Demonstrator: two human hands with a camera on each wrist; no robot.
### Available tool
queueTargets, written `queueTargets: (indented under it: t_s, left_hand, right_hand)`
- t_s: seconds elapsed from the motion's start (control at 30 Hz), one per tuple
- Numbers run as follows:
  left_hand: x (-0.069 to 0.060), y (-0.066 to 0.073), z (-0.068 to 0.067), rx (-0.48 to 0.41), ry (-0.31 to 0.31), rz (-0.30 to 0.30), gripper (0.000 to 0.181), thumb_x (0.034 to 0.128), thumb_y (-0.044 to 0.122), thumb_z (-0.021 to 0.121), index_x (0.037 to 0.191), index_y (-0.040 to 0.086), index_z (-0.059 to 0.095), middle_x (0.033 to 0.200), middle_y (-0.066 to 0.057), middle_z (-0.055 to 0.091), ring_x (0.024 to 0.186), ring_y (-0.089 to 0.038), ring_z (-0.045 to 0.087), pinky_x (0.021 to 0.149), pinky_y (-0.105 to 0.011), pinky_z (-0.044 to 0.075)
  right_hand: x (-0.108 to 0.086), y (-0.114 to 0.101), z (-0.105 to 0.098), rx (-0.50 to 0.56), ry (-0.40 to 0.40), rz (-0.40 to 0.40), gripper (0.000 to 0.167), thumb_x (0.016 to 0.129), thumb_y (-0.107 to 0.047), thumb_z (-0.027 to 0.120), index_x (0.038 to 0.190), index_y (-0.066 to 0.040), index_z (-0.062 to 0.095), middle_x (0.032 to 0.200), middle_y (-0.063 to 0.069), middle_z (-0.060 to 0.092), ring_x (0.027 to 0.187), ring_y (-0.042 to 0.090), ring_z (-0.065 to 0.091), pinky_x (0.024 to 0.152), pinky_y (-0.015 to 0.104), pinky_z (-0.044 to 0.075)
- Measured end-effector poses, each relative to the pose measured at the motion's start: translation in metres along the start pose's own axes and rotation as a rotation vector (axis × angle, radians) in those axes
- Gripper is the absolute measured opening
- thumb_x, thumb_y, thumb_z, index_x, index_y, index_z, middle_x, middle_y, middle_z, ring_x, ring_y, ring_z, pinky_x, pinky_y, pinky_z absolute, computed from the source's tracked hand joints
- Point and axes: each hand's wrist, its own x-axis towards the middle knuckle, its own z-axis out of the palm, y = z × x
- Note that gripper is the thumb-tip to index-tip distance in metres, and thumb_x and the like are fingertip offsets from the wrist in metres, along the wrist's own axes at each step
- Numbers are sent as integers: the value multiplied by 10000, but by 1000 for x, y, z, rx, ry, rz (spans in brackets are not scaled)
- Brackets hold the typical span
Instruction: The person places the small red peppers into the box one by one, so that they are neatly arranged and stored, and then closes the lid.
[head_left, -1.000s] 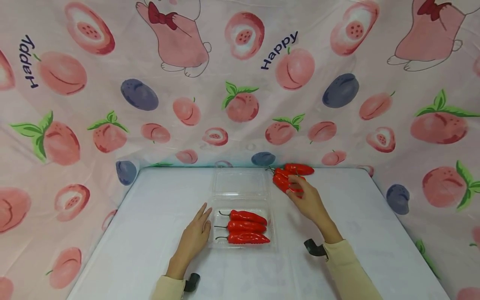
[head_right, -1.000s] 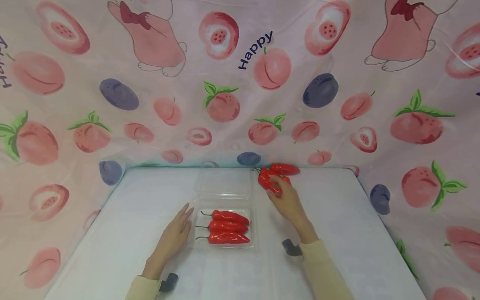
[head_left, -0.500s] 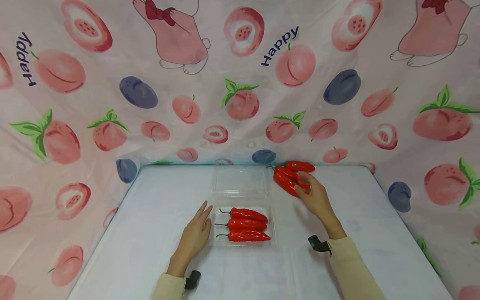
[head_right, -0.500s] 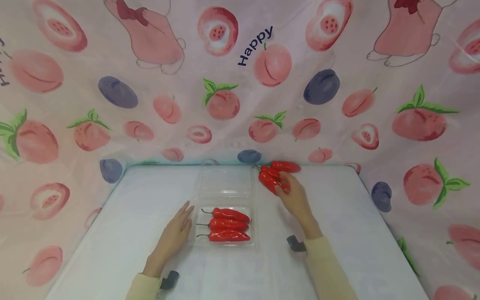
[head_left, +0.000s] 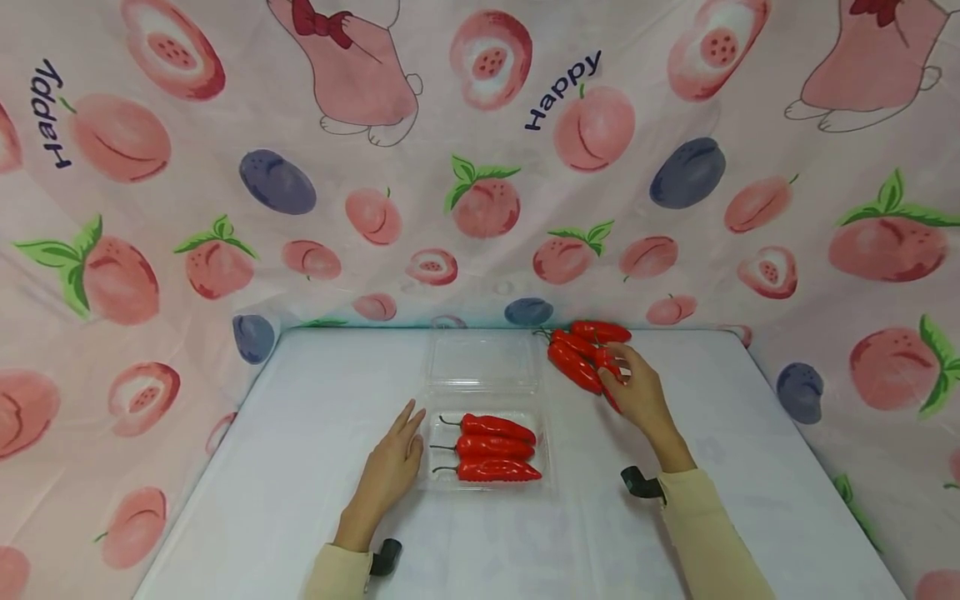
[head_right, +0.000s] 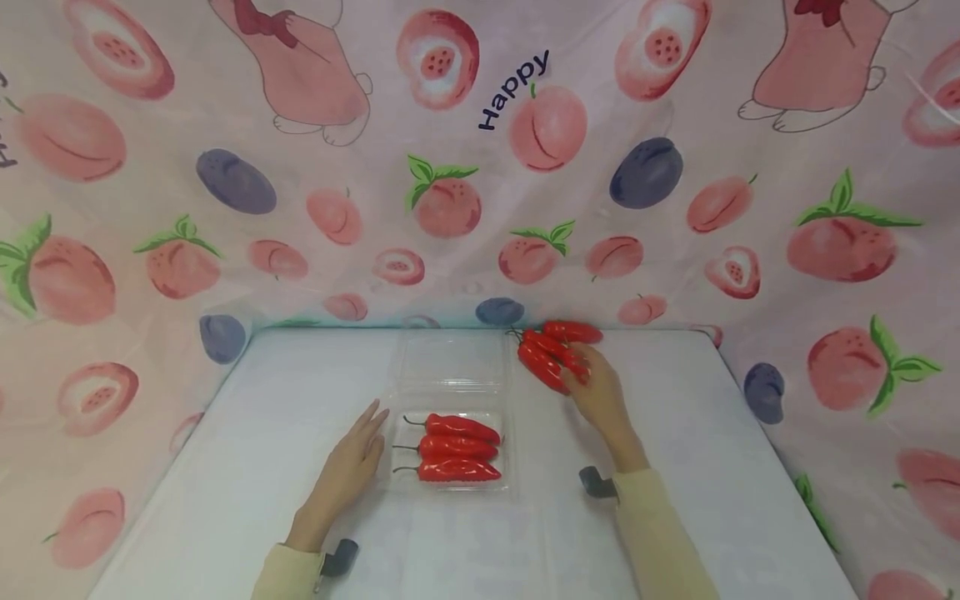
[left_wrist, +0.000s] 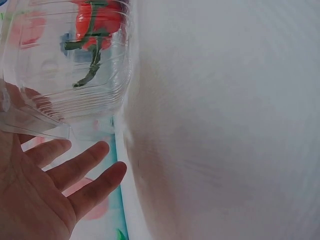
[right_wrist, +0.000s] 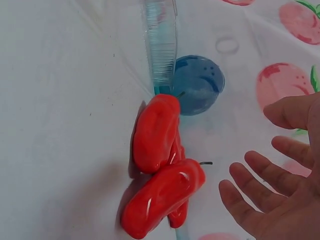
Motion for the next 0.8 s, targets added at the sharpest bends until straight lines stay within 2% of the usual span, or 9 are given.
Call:
queueTargets:
  t_s: [0.8]
  left_hand:
    - [0,-1,1,24,-8,-9,445,999,170,522,1440,110,507,1589,-47,367,1300,-360,545,1006,-561,477]
  right_hand:
    - [18,32,1,-50,-88,170,539,962,-184,592,1447,-31,413,1406,247,508,1271,431,499,1018,565,474]
